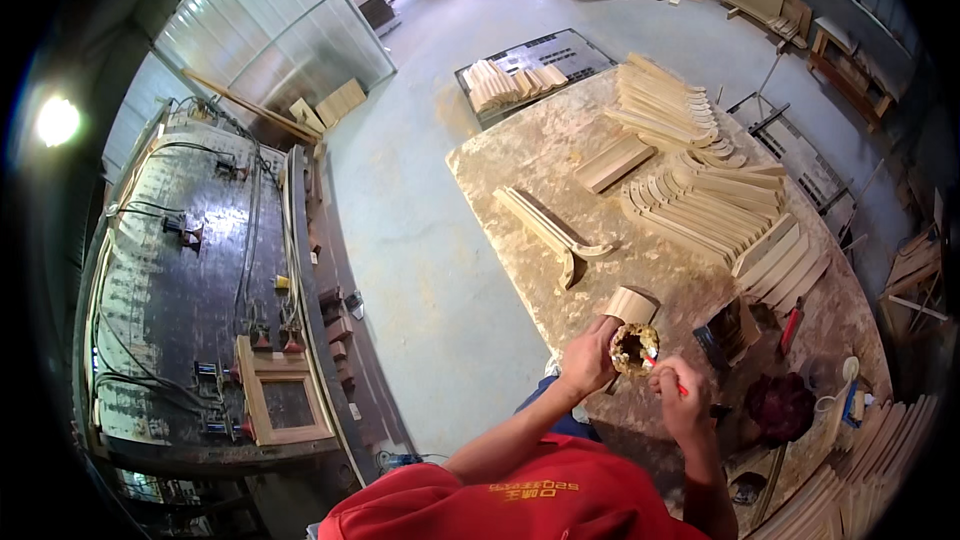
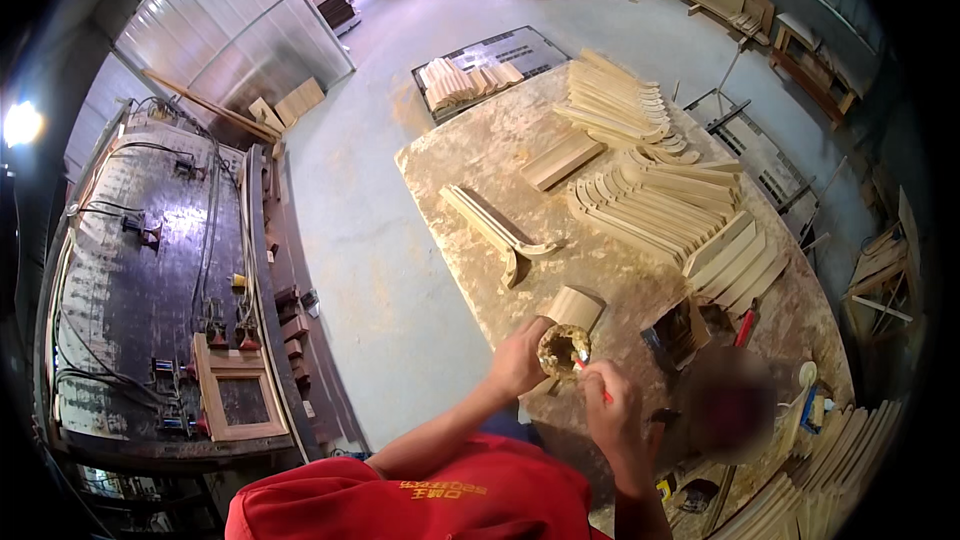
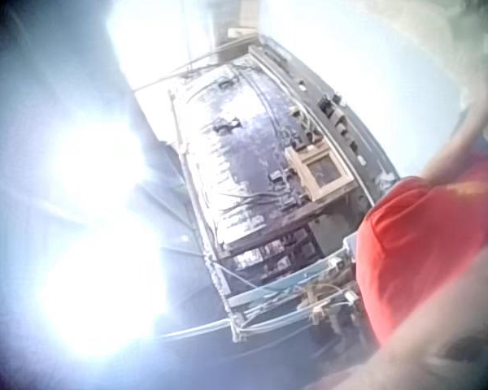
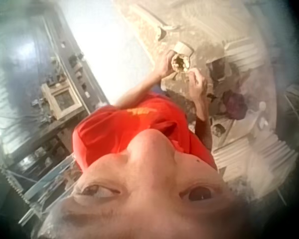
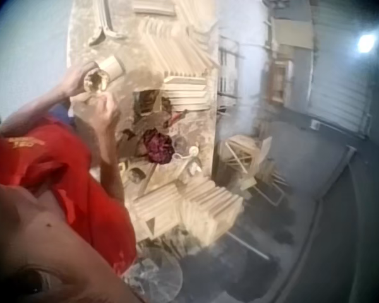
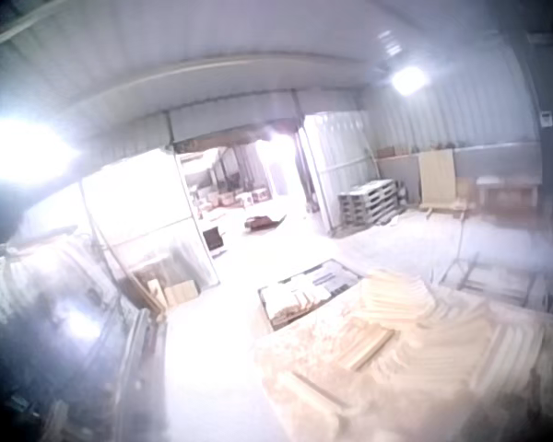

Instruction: The person applies glue to curved wooden pieces using a brush, then joins them together and taps the joints with a hammer to secure the assembly. The person also retrieves a metal container and adds liquid to the glue container before continuing the assembly.

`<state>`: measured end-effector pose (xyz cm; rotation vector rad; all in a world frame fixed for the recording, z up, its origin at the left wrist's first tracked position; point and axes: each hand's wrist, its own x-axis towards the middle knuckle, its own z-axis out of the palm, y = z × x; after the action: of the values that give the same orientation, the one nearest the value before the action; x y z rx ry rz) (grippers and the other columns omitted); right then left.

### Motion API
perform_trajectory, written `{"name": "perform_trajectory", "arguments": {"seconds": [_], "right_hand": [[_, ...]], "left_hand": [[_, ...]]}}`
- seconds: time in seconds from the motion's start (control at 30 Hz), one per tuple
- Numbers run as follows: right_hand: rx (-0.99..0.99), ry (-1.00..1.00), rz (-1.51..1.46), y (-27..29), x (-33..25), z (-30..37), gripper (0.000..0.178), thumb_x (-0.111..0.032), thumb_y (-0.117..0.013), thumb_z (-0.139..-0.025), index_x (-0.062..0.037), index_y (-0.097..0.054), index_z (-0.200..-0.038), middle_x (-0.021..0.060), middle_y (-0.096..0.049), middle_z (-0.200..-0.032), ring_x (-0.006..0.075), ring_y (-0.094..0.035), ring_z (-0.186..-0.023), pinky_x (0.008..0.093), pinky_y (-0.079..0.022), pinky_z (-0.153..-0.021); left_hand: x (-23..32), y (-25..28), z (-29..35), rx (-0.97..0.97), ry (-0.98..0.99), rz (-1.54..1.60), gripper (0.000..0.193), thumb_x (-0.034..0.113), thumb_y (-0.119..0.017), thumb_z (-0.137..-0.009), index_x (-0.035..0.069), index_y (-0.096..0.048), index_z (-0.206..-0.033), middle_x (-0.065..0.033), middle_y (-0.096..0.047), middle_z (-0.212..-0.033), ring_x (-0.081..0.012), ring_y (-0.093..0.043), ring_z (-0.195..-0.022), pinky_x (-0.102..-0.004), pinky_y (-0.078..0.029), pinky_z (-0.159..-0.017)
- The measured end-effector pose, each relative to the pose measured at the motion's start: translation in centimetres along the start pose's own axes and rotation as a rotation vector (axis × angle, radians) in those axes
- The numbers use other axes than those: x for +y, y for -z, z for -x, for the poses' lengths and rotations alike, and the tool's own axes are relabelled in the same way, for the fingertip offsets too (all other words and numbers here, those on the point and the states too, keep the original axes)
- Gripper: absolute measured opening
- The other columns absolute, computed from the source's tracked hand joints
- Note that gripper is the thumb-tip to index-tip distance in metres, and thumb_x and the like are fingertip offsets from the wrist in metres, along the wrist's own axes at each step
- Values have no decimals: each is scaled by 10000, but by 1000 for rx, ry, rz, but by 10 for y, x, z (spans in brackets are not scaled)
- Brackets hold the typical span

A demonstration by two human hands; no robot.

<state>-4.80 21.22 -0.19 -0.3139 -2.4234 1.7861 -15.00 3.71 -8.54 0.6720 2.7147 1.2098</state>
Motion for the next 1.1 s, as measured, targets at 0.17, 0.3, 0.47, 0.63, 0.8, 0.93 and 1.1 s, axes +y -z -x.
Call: {"name": "perform_trajectory", "arguments": {"seconds": [0.17, 0.3, 0.47, 0.63, 0.8, 0.93, 1.1], "right_hand": [[7, -23, -63, 5, 3, 7, 184, -66, -523, -990, -4, -662, -887, 128, -686, -739, 240, -698, -676, 369, -531, -643], [-20, -9, -3, 2, 36, 7, 188, -58, -515, -988, -11, -664, -884, 129, -677, -727, 254, -686, -661, 379, -523, -634], [48, -35, -18, 11, 30, 6, 178, -55, -523, -990, -16, -672, -900, 138, -682, -750, 280, -708, -711, 391, -521, -644], [3, -117, -107, 23, 26, 7, 166, -58, -524, -989, -3, -678, -959, 164, -692, -784, 298, -714, -727, 404, -530, -666], [-24, -108, 34, 30, 66, 6, 184, -72, -516, -995, 16, -664, -932, 142, -696, -781, 233, -689, -707, 354, -547, -690], [23, -174, -25, 45, 59, 1, 158, -56, -530, -977, 4, -666, -926, 199, -685, -798, 354, -706, -743, 439, -527, -693], [4, -152, -70, 72, 51, -17, 160, -73, -536, -977, 2, -671, -933, 204, -686, -806, 367, -709, -754, 446, -532, -697]], "left_hand": [[-4, -13, 2, -66, 32, 6, 430, 245, -773, -850, 136, -607, -1231, -139, -650, -1207, -431, -675, -1049, -524, -558, -853], [-1, -20, -1, -91, 31, -29, 445, 206, -779, -832, 132, -602, -1234, -127, -647, -1213, -425, -669, -1080, -516, -563, -860], [1, -26, -2, -93, 34, -29, 518, 225, -866, -763, 126, -619, -1207, -135, -662, -1144, -404, -673, -1059, -498, -563, -856], [9, -36, -4, -198, 46, -65, 437, 215, -775, -837, 132, -599, -1228, -112, -642, -1189, -383, -672, -1096, -485, -574, -836], [4, -59, -6, -189, -24, -19, 494, 226, -850, -784, 138, -614, -1209, -95, -654, -1188, -366, -678, -1081, -470, -572, -861], [9, -67, -24, -229, -52, -19, 512, 228, -870, -773, 153, -619, -1213, -83, -657, -1198, -353, -679, -1089, -450, -571, -874], [13, -90, -36, -266, -48, -15, 479, 188, -834, -801, 178, -640, -1239, -74, -654, -1211, -334, -680, -1106, -431, -572, -876]]}}
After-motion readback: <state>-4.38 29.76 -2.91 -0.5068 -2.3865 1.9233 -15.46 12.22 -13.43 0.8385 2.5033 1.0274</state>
